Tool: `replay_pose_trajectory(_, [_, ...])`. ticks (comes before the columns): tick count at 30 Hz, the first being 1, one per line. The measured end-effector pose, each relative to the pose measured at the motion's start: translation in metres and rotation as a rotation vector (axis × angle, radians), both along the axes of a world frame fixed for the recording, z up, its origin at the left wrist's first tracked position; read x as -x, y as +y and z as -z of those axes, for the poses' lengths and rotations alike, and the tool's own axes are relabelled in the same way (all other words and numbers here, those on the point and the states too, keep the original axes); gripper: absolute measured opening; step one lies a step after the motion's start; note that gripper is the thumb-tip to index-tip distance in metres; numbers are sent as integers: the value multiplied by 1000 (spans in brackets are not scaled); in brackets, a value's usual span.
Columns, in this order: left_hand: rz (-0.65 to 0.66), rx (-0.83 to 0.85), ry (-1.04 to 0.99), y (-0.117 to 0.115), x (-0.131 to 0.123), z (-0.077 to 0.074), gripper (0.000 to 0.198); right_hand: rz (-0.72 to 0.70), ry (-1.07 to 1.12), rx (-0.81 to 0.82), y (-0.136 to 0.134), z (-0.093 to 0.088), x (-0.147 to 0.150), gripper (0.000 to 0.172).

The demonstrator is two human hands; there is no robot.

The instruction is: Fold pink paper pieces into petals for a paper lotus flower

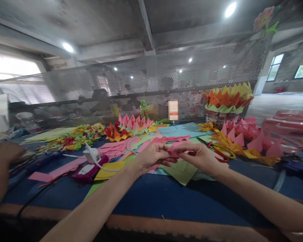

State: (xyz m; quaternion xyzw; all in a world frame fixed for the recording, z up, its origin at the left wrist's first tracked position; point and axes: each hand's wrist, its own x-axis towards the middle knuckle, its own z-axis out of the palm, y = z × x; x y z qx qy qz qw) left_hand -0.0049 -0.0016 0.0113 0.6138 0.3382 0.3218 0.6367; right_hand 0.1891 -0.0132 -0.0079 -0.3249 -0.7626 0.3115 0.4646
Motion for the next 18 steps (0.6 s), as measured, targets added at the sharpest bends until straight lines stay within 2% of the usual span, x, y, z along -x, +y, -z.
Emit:
replay_pose_trajectory(8, [37, 75, -66, 1, 2, 1, 28, 35, 15, -26, -3, -3, 0, 20])
replay_pose_trajectory(18, [83, 117, -106, 3, 2, 2, 30, 54, -94, -143, -3, -5, -3, 21])
